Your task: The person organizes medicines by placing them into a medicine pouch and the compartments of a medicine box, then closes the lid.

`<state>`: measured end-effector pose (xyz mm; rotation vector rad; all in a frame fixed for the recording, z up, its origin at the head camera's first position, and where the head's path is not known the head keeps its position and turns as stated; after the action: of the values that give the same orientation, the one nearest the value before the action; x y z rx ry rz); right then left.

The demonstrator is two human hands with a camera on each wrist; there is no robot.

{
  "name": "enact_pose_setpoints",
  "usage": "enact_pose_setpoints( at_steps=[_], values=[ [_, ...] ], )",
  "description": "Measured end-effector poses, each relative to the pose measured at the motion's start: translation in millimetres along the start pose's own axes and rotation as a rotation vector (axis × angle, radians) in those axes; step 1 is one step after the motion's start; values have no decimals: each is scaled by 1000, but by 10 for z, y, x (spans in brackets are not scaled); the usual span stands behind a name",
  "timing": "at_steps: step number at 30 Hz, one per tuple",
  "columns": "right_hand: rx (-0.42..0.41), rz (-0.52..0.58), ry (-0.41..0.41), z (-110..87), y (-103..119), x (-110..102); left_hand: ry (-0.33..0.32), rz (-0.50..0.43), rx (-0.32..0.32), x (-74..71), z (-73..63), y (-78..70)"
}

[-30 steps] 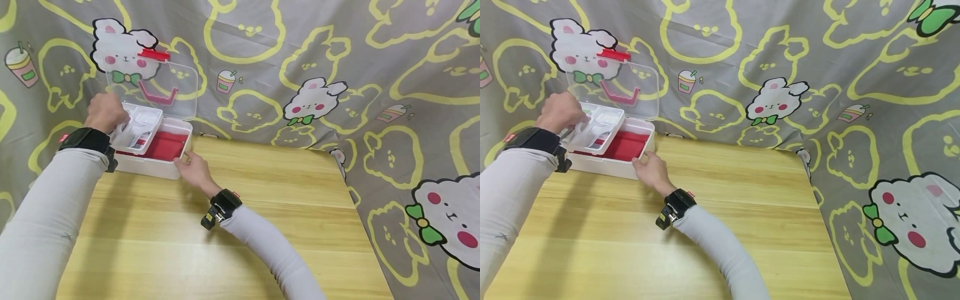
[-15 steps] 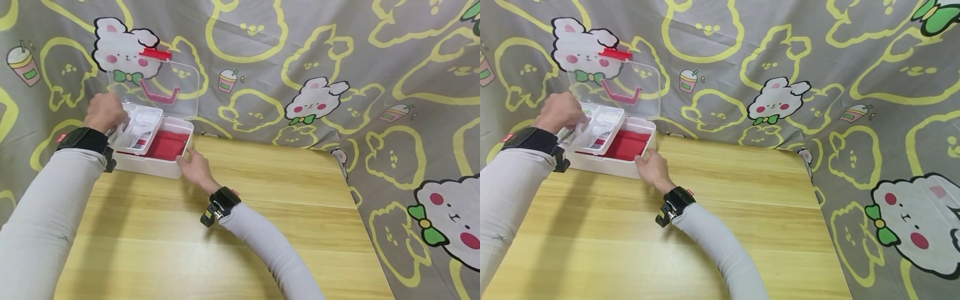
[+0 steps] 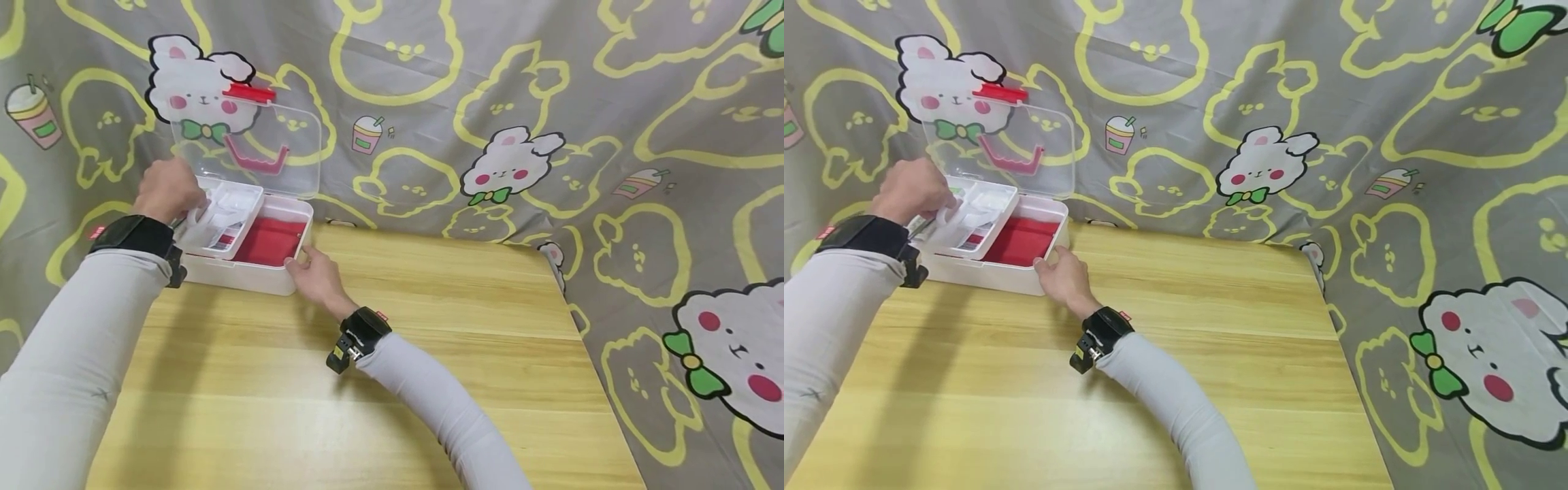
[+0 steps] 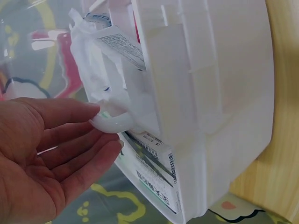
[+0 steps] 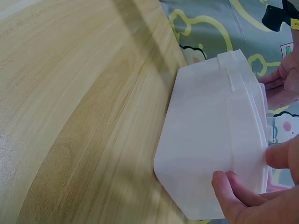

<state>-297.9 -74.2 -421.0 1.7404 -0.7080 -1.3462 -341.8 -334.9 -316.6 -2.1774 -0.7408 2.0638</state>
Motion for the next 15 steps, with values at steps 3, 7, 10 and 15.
enact_pose_setpoints(
  at_steps=[3, 7, 10, 15],
  values=[
    [-3, -2, 1, -2, 4, 11, 4, -1, 2, 52, 0, 31],
    [3, -7, 4, 2, -8, 23, 5, 17, 10, 107, 11, 55],
    [8, -9, 8, 5, -20, 28, -9, 37, 17, 122, 22, 62],
    [19, -6, 5, 5, -32, 25, -15, 32, 20, 138, 36, 63]
  ],
)
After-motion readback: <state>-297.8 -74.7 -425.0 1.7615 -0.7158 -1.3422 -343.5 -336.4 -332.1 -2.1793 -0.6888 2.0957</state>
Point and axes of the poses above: each hand's wrist, its own z-axis towards the middle knuckle, its own x-axis out of the palm, y = z × x, the point moved 6 cm from there along z, towards the middle knuckle, and after that the axes turned 1 degree about x, right-handed, at the moved point
